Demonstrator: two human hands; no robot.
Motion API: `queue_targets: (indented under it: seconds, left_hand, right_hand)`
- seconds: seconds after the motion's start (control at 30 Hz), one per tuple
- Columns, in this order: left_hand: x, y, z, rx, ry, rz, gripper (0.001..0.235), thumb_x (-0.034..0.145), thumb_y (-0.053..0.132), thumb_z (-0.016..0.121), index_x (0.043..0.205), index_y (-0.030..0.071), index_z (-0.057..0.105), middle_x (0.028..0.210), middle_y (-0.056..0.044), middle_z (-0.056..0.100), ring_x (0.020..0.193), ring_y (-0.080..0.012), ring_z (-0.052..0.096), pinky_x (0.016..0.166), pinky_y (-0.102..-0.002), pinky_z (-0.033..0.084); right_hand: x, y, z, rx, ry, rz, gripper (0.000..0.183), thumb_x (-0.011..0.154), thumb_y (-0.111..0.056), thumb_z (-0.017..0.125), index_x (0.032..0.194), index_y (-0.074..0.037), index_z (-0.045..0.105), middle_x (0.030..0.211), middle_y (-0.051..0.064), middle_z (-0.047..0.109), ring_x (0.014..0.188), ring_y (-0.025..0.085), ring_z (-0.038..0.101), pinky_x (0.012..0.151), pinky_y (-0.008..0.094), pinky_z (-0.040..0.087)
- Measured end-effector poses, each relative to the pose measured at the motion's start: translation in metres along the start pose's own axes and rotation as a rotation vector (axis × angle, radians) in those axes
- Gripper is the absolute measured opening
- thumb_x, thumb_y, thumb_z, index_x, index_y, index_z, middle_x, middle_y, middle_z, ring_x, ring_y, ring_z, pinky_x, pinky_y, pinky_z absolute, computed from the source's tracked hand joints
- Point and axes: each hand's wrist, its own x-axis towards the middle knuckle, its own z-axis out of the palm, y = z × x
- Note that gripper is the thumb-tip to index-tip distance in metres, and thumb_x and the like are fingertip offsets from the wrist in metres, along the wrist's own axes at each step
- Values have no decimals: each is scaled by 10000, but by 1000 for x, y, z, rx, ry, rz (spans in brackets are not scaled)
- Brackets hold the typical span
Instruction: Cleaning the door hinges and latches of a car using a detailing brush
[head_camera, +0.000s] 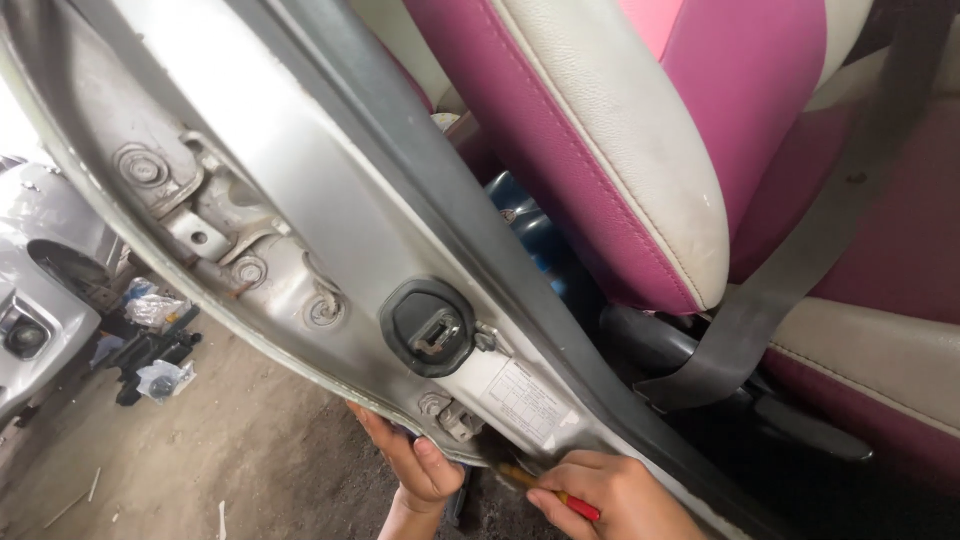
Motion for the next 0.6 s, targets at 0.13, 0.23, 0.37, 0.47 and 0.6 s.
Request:
queue_targets:
  seconds: [0.13, 0.23, 0.37, 0.47, 0.6]
  left_hand:
    - [-4, 1, -1, 46, -2, 9, 646, 1120, 281, 305, 1659, 34, 48, 1743, -168, -33, 1650, -358, -25, 1373, -583, 55]
    - [-6, -5, 0, 63, 21, 38, 639, 1118, 298, 304, 1658, 41, 78, 1744, -166, 1, 1653, -341, -5, 1384, -582, 30]
    - [-2, -5, -3, 91, 10, 45, 657, 1093, 281, 313, 1647, 13, 84, 1729, -220, 9, 1643, -401, -3, 1377, -604, 43]
    - [0, -3, -3, 95, 13, 49, 652, 1096, 296, 317, 1655, 45, 97, 1733, -211, 32, 1644, -407, 30, 1378, -611, 75]
    - [-6, -9, -5, 94, 16, 55, 647, 1097, 279, 328, 1661, 53, 105, 1738, -190, 49, 1648, -387, 30, 1379, -613, 76]
  right_hand:
    - [7, -17, 14, -30, 169, -95, 96, 903, -141, 768, 909, -50, 738, 832, 65, 747, 677, 143, 759, 649, 213, 621]
    - [-1, -16, 19, -35, 215, -79, 99, 890, -158, 774, 893, -63, 746, 851, 48, 761, 722, 118, 774, 696, 193, 625]
    - [-32, 11, 20, -21, 189, -18, 103, 883, -153, 761, 831, -65, 767, 796, 43, 756, 662, 113, 754, 646, 199, 611]
    - [-51, 8, 30, -201, 86, 247, 107, 829, -277, 812, 750, -205, 815, 668, -120, 712, 501, -2, 674, 491, 173, 496]
    - [-59, -35, 24, -192, 251, 338, 103, 797, -240, 792, 876, -177, 809, 896, -91, 806, 742, 12, 763, 707, 145, 568]
